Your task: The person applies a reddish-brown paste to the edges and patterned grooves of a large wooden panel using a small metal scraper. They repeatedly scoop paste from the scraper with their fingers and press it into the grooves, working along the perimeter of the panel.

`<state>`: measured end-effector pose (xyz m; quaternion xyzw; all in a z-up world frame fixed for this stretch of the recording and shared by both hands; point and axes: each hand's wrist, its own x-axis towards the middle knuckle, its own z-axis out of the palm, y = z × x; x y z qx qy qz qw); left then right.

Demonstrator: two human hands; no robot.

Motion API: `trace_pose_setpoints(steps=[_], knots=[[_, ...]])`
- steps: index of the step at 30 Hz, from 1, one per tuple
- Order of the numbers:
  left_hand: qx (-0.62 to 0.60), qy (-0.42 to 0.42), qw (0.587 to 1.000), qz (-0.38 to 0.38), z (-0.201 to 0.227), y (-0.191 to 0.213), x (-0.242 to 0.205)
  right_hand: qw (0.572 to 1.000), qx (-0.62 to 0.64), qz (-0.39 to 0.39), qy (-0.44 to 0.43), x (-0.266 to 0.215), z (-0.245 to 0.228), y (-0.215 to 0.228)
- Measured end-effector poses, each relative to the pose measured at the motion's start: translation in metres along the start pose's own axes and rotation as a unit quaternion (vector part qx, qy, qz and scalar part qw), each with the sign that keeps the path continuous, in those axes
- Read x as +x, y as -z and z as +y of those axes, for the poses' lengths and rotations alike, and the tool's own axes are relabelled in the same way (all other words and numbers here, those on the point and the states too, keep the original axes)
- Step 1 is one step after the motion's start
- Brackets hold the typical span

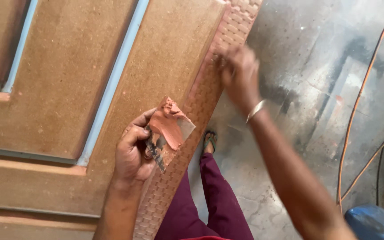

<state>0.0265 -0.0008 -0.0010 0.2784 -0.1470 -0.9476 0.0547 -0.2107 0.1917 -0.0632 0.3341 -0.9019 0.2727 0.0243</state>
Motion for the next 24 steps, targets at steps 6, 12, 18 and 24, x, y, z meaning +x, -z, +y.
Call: trace_pose_setpoints(steps=[6,12,18,24], knots=[[0.026,0.0,0.999,0.026,0.0,0.005,-0.002,0.998,-0.042,0.052,0.013,0.075,0.059,-0.023],[-0.001,-0.005,0.999,0.035,0.0,0.007,0.003,0.995,-0.083,0.031,0.054,0.006,-0.014,-0.018],[-0.009,-0.012,0.998,0.06,0.002,-0.004,0.011,0.996,0.014,-0.072,0.041,-0.096,-0.115,0.002],[0.013,-0.002,0.997,0.075,0.008,-0.026,0.007,0.996,0.05,-0.081,0.0,-0.044,-0.071,0.026]])
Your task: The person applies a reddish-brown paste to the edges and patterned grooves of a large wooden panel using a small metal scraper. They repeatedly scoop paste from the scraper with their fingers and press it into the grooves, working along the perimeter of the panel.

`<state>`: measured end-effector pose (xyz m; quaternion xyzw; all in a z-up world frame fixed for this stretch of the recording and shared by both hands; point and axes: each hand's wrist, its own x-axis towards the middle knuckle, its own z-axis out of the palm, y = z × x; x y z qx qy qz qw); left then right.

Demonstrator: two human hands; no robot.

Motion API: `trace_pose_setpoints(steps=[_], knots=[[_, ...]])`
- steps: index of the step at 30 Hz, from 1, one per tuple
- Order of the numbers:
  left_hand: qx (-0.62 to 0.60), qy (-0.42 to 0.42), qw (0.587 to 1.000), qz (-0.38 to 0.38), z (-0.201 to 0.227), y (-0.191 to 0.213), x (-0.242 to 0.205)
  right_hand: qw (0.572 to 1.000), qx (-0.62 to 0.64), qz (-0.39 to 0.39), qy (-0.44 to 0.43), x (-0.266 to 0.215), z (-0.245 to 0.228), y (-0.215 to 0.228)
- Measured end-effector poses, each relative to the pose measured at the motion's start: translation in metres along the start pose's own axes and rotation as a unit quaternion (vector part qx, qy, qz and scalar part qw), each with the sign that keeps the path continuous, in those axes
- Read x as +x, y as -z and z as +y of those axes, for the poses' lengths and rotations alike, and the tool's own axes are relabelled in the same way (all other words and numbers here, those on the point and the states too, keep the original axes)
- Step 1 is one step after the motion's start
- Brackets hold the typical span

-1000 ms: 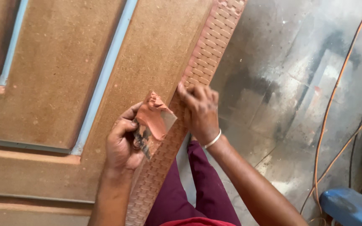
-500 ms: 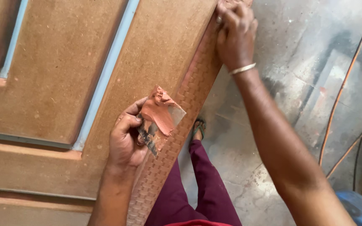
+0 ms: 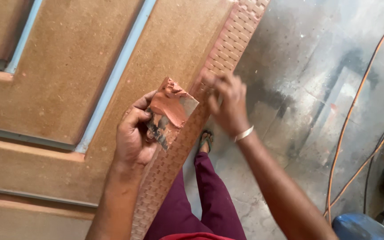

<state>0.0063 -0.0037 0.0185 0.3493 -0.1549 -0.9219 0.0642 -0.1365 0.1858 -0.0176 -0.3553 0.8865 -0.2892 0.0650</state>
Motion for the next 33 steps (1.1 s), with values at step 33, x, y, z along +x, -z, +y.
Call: trace_pose_setpoints(steps=[33], knots=[[-0.066,0.134,0.914,-0.378,-0.117,0.027,-0.144,0.864,0.407,-0.289,0.064,-0.195,-0.038,0.165]])
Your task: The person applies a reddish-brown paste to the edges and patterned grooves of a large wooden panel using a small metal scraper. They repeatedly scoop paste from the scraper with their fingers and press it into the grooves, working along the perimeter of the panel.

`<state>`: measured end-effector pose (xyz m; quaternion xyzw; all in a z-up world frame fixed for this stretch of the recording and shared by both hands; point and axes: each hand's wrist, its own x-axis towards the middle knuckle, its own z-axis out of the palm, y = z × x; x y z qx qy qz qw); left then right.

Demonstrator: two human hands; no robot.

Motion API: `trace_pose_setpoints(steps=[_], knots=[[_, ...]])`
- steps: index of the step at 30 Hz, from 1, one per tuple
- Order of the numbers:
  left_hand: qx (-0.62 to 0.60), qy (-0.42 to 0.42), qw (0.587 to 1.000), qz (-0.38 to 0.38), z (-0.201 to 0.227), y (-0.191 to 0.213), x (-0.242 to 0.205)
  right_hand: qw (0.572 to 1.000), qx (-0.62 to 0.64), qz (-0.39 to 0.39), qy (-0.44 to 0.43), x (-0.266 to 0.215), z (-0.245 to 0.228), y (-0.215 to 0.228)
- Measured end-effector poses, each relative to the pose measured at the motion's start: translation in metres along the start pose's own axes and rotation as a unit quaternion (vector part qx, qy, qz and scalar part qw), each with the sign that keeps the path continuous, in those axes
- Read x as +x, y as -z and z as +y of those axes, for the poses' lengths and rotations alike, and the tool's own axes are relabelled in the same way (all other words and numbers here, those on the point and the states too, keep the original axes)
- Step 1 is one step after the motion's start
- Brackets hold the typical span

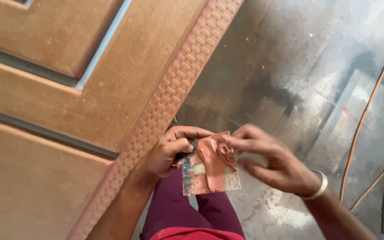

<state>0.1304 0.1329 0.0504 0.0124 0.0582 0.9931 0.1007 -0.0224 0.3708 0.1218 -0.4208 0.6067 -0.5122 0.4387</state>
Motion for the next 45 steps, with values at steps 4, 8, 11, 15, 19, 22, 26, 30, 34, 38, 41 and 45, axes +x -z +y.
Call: trace_pose_setpoints(steps=[4,8,11,15,19,22,26,30,34,38,41,45], knots=[[0.052,0.083,0.971,0.219,0.002,-0.008,-0.007,0.975,0.219,-0.031,-0.037,-0.007,0.004,-0.022],[0.154,0.093,0.94,0.29,0.009,-0.003,-0.032,0.993,0.086,0.009,-0.076,-0.001,-0.005,-0.038],[0.039,0.005,0.998,0.052,0.018,0.008,-0.045,0.971,-0.234,0.033,-0.03,0.023,0.001,-0.048],[0.179,0.098,0.939,0.276,0.043,0.029,-0.051,0.962,-0.273,0.024,-0.021,0.052,0.017,-0.06],[0.175,0.02,0.916,0.36,0.058,0.047,-0.062,0.99,-0.14,0.022,-0.026,0.07,0.03,-0.067],[0.206,-0.091,0.898,0.379,0.072,0.064,-0.071,0.996,0.01,0.074,-0.051,0.097,0.049,-0.062],[0.11,-0.168,0.914,0.353,0.092,0.075,-0.084,0.971,-0.019,0.228,-0.061,0.154,0.089,-0.056],[0.117,-0.136,0.885,0.429,0.104,0.075,-0.09,0.861,-0.381,0.324,-0.093,0.195,0.123,-0.063],[0.102,-0.144,0.891,0.418,0.115,0.07,-0.093,0.791,-0.499,0.326,-0.137,0.203,0.122,-0.088],[0.092,-0.142,0.891,0.422,0.119,0.07,-0.089,0.821,-0.47,0.315,-0.072,0.18,0.1,-0.155],[0.099,-0.139,0.885,0.434,0.118,0.073,-0.095,0.862,-0.42,0.273,-0.072,0.171,0.107,-0.142],[0.073,-0.176,0.947,0.259,0.117,0.071,-0.106,0.806,-0.461,0.364,-0.073,0.187,0.141,-0.055]])
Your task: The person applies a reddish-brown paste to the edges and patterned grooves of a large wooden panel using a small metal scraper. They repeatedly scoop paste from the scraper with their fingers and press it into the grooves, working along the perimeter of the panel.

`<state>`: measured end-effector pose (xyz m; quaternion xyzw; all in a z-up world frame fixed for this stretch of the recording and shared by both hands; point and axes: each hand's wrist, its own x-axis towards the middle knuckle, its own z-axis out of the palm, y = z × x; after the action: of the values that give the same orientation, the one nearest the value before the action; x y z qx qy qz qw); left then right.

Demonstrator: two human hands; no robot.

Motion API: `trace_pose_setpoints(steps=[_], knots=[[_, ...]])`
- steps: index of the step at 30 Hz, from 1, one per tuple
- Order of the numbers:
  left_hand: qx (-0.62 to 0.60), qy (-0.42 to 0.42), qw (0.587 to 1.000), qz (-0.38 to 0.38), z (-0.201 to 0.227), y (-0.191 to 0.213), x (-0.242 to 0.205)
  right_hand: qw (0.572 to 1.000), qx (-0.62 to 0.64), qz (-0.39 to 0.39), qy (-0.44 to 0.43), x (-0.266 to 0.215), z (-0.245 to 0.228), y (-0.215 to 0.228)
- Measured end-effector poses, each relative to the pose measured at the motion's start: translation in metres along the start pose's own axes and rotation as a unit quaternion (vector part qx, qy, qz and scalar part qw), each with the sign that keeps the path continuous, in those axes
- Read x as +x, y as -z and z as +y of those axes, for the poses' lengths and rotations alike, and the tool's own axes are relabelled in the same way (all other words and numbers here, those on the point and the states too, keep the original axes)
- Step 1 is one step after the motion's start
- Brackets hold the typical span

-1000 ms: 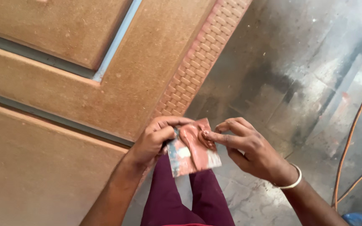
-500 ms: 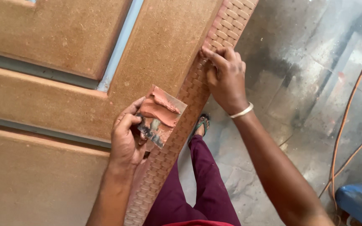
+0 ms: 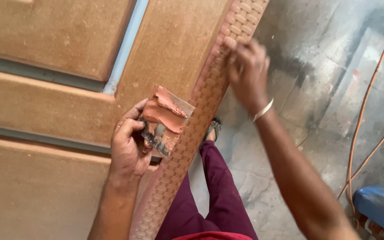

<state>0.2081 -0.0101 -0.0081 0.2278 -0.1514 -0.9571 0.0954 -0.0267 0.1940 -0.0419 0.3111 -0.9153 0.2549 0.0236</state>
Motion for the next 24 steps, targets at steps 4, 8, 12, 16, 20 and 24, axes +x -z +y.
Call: trace_pose_setpoints(steps=[4,8,12,16,20,24], knots=[[0.001,0.048,0.997,0.065,-0.001,-0.008,-0.011,1.0,-0.003,0.005,0.022,0.018,0.016,-0.017],[0.023,0.069,0.977,0.2,0.004,-0.014,-0.021,0.999,0.024,-0.009,0.031,-0.024,-0.037,-0.011],[-0.121,0.067,0.988,0.065,0.001,-0.009,-0.026,0.996,0.017,-0.055,0.064,-0.099,-0.118,0.006],[-0.092,0.059,0.991,0.074,-0.003,-0.003,-0.029,0.986,0.119,-0.115,0.036,-0.119,-0.124,0.014],[0.018,0.015,0.995,0.096,0.0,0.005,-0.036,0.995,0.04,-0.091,0.0,-0.075,-0.065,0.002],[0.027,0.01,0.995,0.098,0.003,0.003,-0.042,0.998,-0.007,-0.032,0.062,-0.056,-0.057,-0.009]])
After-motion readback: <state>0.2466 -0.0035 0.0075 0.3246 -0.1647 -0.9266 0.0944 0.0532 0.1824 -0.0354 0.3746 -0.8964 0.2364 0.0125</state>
